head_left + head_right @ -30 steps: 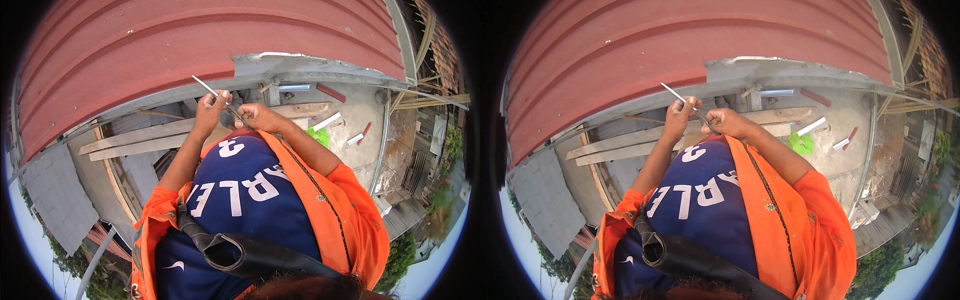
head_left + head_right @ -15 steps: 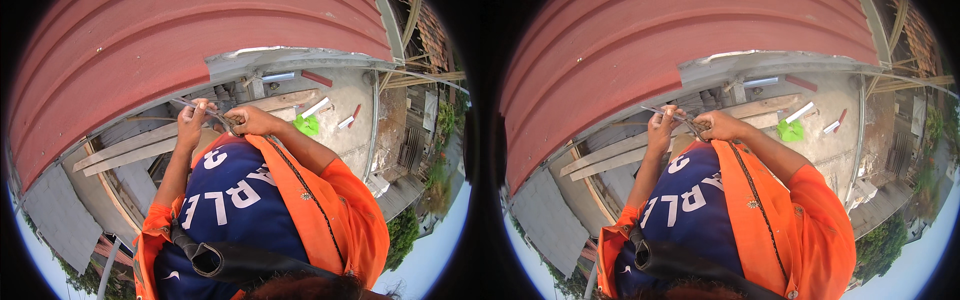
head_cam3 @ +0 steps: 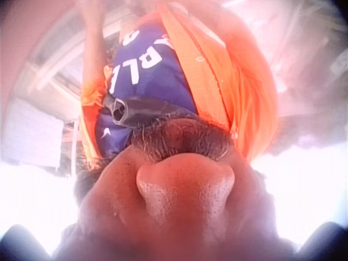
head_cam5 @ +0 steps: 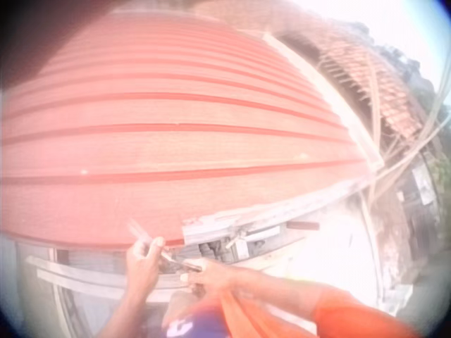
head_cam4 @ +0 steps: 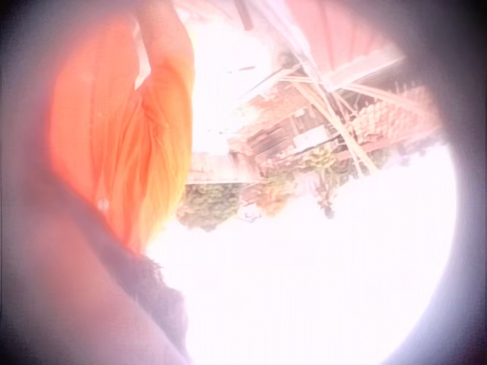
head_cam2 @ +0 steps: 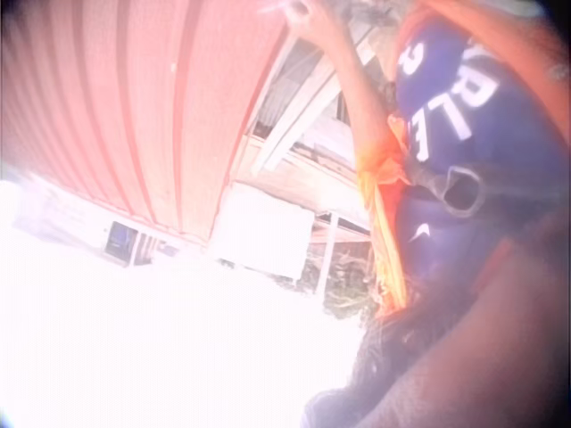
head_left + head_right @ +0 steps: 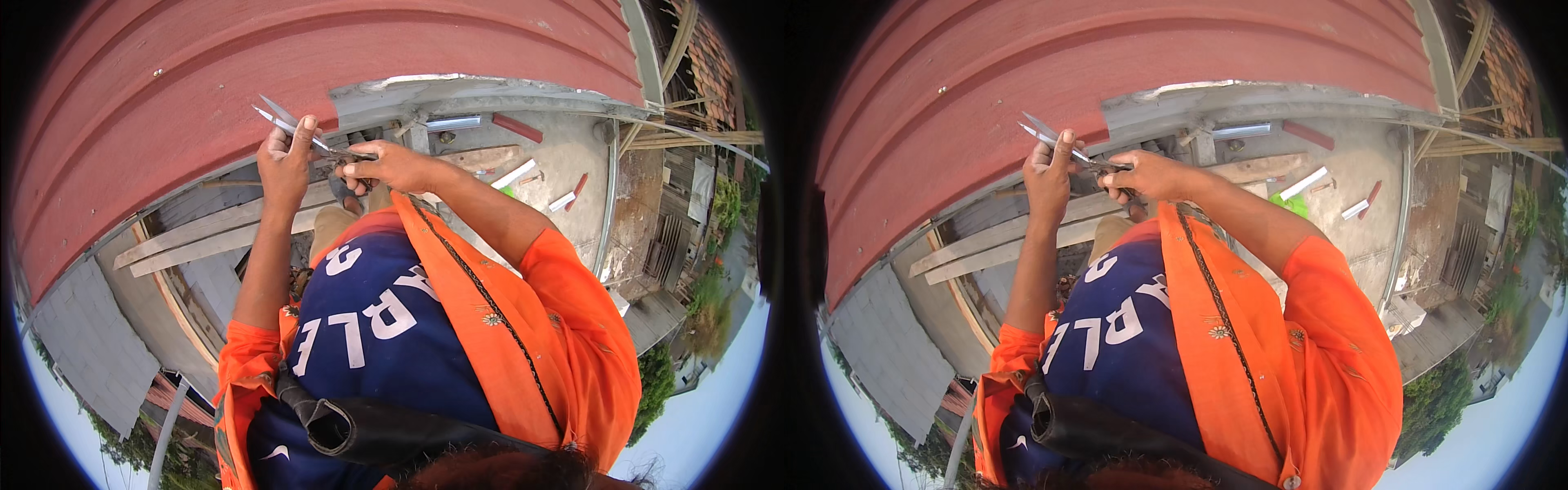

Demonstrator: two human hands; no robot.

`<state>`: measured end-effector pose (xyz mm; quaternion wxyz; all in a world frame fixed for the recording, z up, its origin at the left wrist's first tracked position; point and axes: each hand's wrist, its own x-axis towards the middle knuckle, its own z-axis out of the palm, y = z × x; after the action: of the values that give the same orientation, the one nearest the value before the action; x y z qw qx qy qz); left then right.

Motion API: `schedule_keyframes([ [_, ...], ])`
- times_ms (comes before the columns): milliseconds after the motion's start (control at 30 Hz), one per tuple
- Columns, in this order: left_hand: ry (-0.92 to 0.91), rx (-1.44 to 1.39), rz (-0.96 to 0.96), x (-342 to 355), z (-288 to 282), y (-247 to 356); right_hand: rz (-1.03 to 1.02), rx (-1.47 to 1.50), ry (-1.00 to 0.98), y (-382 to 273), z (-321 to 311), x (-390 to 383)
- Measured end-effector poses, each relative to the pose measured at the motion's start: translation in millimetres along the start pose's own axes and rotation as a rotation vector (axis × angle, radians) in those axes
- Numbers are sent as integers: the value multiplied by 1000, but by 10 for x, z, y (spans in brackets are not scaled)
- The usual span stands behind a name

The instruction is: The person uses tin snips to cut along the edge of a red corrugated metal sheet on a roof. They repeatedly snip small sections and remove the cut pieces by hand.

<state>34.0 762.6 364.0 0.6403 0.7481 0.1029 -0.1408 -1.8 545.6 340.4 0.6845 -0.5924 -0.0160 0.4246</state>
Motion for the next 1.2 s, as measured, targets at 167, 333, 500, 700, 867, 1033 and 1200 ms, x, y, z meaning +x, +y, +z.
schedule_keyframes([
  [167, -84, -76, -151, -151, -125, -457, 130, 32, 183, 331, -244, -445],
  [333, 101, -328, -399, -347, -513, -1072, 151, 31, 620, 806, -571, -1046],
  [500, 167, -494, -416, -353, -744, -1402, 98, -80, 796, 826, -782, -1320],
  [700, 98, -739, -333, -51, -605, -1357, 172, -162, 613, 453, -657, -1275],
  [867, 67, -813, -339, 173, -444, -1297, 238, -114, 478, 285, -513, -1216],
  [1033, 36, -885, -335, 283, -417, -1382, 266, -271, 415, 178, -515, -1140],
  [1200, 42, -936, -311, 274, -296, -1390, 389, -476, 359, -22, -658, -1045],
])
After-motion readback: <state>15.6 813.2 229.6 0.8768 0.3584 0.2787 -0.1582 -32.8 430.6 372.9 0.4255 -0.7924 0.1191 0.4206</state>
